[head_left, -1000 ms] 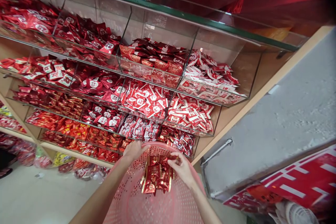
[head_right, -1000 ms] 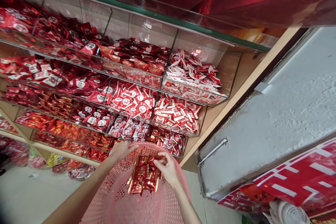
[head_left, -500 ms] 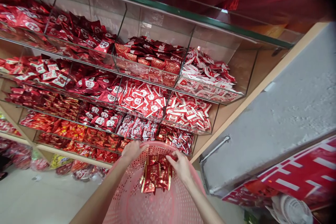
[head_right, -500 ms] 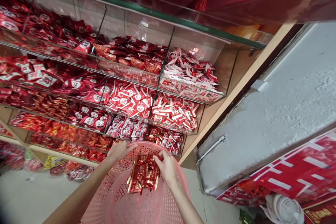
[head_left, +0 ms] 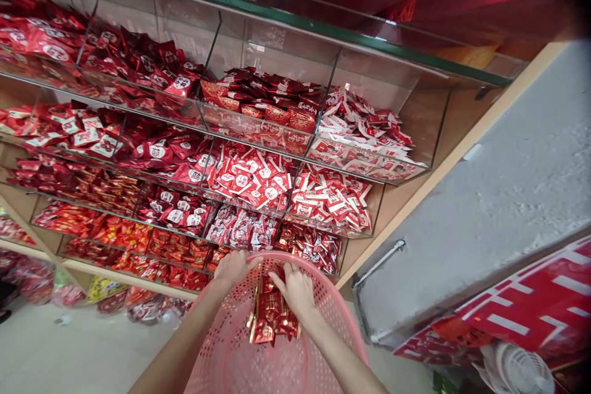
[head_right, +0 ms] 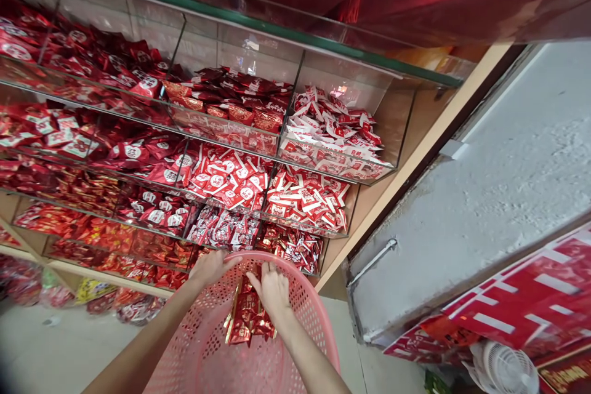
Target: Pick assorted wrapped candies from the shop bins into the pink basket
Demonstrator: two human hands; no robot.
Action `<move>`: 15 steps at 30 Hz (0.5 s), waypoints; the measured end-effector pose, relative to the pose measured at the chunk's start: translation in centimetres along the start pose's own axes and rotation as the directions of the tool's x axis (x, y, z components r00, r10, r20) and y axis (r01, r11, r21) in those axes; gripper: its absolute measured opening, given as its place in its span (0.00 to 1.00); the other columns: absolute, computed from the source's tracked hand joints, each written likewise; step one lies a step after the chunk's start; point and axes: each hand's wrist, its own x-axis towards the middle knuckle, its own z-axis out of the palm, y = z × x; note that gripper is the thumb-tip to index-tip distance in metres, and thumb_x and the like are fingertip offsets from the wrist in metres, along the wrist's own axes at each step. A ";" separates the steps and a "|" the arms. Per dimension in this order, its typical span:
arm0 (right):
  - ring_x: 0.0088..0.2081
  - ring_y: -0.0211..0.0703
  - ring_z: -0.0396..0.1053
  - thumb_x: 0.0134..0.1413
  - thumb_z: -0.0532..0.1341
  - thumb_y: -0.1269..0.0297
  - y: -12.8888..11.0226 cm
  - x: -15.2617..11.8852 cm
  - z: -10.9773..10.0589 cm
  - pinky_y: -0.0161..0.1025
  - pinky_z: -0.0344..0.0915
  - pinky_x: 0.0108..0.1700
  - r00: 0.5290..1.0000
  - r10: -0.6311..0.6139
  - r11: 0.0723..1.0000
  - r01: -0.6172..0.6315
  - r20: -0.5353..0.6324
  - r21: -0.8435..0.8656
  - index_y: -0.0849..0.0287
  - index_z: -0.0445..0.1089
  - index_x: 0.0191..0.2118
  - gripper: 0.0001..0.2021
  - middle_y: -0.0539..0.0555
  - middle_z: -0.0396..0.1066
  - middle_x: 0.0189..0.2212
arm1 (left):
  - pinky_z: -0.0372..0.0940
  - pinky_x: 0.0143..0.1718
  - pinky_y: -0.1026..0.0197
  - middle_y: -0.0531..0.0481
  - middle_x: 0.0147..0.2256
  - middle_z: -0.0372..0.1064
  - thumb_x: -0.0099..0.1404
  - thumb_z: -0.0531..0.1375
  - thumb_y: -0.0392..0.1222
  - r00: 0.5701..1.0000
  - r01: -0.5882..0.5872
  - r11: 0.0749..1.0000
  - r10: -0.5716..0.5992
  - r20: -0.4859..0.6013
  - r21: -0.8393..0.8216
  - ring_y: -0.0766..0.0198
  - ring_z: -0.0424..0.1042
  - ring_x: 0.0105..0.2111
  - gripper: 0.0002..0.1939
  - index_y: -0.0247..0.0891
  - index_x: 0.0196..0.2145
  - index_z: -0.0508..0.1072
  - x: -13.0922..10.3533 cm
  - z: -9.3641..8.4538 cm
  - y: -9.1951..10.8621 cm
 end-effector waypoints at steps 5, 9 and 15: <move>0.35 0.41 0.67 0.58 0.38 0.53 1.9 2.5 -2.1 0.35 0.56 0.34 0.995 0.055 0.991 -0.043 -0.086 0.130 0.57 0.62 0.37 0.21 0.56 0.68 0.36 | 0.60 0.38 0.57 0.35 0.35 0.70 0.55 0.39 0.67 1.000 -0.004 1.000 0.004 -0.003 -0.008 0.50 0.69 0.39 0.37 0.32 0.36 0.70 0.0 0.0 0.1; 0.38 0.41 0.67 0.58 0.43 0.60 3.9 6.7 -2.4 0.34 0.56 0.35 0.991 0.127 0.988 -0.130 0.039 0.081 0.56 0.64 0.40 0.15 0.56 0.68 0.38 | 0.60 0.39 0.57 0.35 0.35 0.70 0.57 0.39 0.65 1.000 0.014 1.000 -0.013 0.018 -0.020 0.51 0.69 0.39 0.35 0.32 0.36 0.71 -0.1 -0.2 0.2; 0.38 0.48 0.69 0.51 0.52 0.54 3.5 11.3 0.4 0.38 0.59 0.35 0.966 0.214 0.974 -0.222 0.147 0.038 0.61 0.69 0.34 0.16 0.62 0.71 0.34 | 0.59 0.40 0.57 0.36 0.35 0.70 0.57 0.40 0.64 1.000 0.027 0.999 -0.027 0.010 -0.031 0.52 0.69 0.40 0.34 0.33 0.36 0.71 -0.2 0.0 0.1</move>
